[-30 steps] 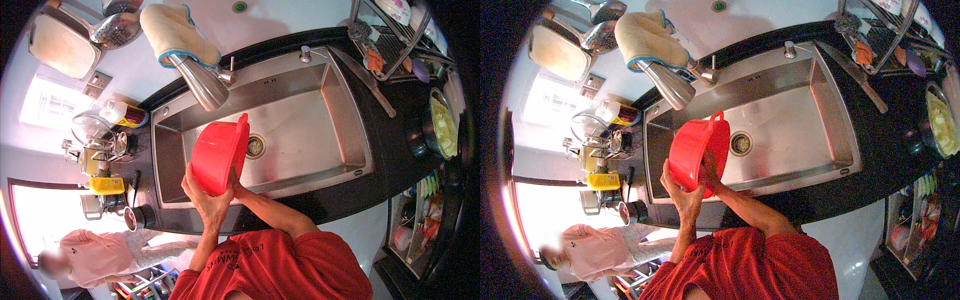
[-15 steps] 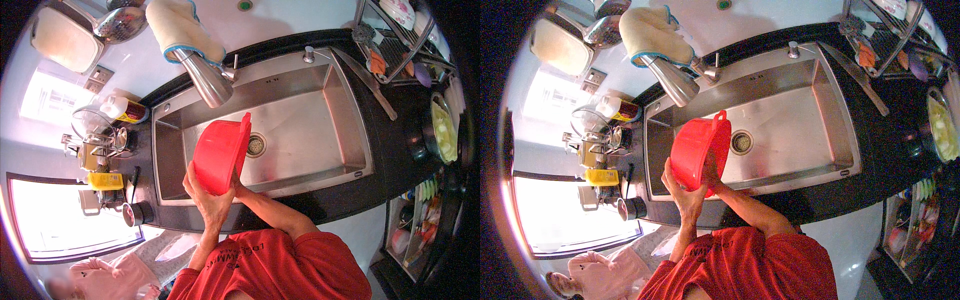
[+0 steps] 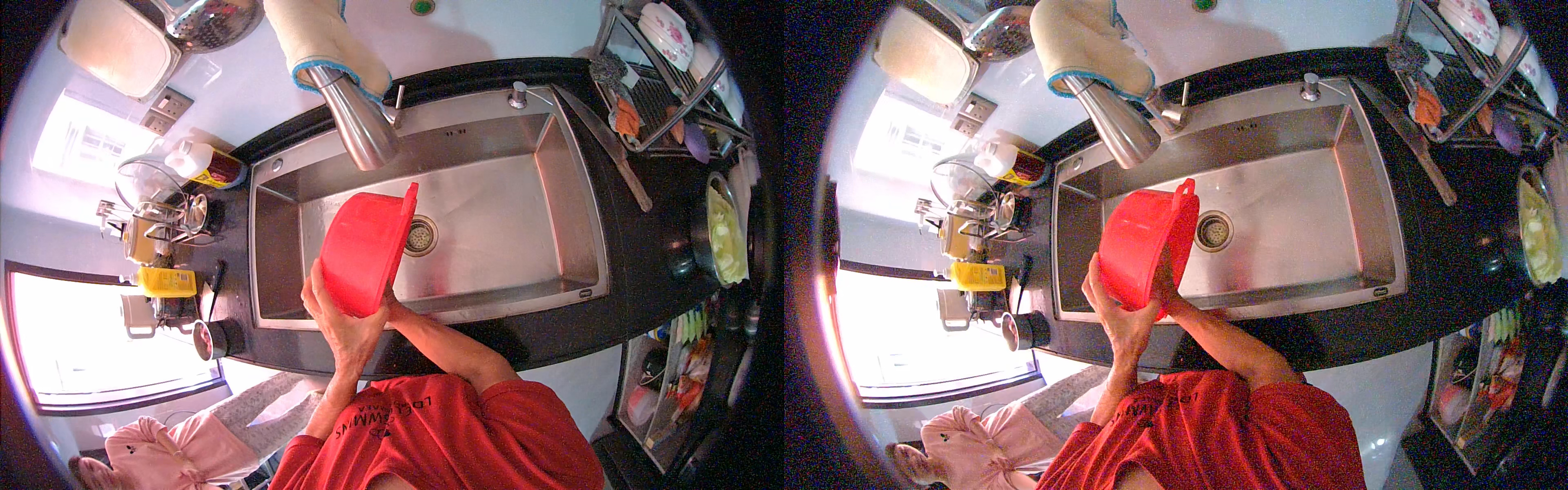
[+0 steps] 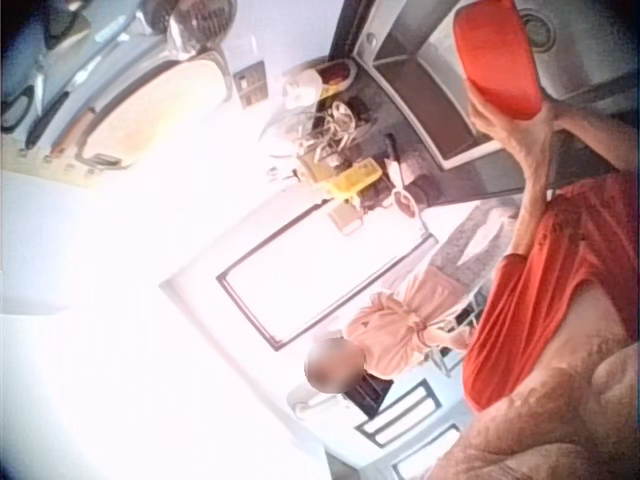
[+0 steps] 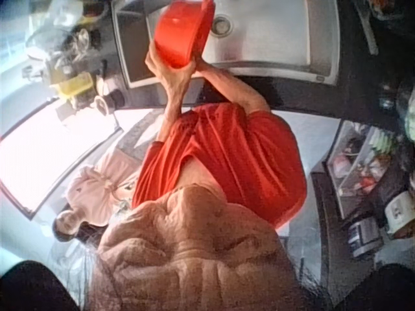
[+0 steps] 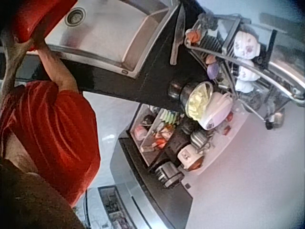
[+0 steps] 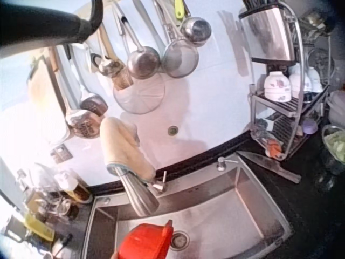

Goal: The person washes chopped green vegetables in a red colander under running water in a kitchen sink. They then move to a table to crack an egg into a bowl and return to the sink area to pour a liquid from a large plastic bottle into a small bowl containing other ingredients.

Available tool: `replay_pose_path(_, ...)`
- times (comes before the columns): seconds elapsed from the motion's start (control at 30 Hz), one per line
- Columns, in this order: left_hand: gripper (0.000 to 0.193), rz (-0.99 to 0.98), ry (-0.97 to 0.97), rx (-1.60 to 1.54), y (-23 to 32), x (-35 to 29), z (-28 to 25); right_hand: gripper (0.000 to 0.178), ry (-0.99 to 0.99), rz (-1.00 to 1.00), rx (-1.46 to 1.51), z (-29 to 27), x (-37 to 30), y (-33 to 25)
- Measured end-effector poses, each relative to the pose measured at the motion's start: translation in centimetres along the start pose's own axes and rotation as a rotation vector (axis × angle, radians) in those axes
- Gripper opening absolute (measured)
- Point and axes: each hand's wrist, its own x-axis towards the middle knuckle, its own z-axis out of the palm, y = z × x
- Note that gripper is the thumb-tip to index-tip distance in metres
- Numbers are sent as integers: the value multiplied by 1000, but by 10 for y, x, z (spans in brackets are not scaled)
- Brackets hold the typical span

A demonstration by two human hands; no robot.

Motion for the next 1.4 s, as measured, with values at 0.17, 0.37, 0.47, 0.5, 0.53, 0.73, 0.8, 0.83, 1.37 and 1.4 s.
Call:
replay_pose_path(0.17, 91, 3, 5, 27, 2, 1, 0, 49, -19, 31, 58, 1, 0, 0)
replay_pose_path(0.37, 90, 45, 8, 23, 1, 1, 2, 53, -34, 42, 87, 6, 1, -3)
replay_pose_path(0.47, 90, 28, 3, 9, 3, 1, 2, 54, -39, 38, 93, 8, 4, -3)
replay_pose_path(0.5, 90, 31, 3, 13, 3, 1, 2, 55, -45, 45, 106, 9, 4, -3)
replay_pose_path(0.53, 90, 34, 3, 16, 3, 1, 2, 56, -45, 51, 111, 10, 4, -2)
replay_pose_path(0.73, 91, 31, 1, 11, 2, 0, 3, 63, -80, 82, 198, 1, 3, -3)
replay_pose_path(0.8, 90, 27, 0, 14, 2, 0, 3, 63, -75, 81, 179, 3, 3, -3)
replay_pose_path(0.83, 90, 25, -1, 16, 2, 0, 3, 63, -73, 80, 169, 4, 3, -3)
replay_pose_path(1.37, 89, -116, 41, -194, -29, 2, -3, 45, 287, -361, -1473, 2, 22, -12)
replay_pose_path(1.4, 88, -223, 56, -316, -44, 1, -1, 44, 363, -401, -1791, -1, 25, -13)
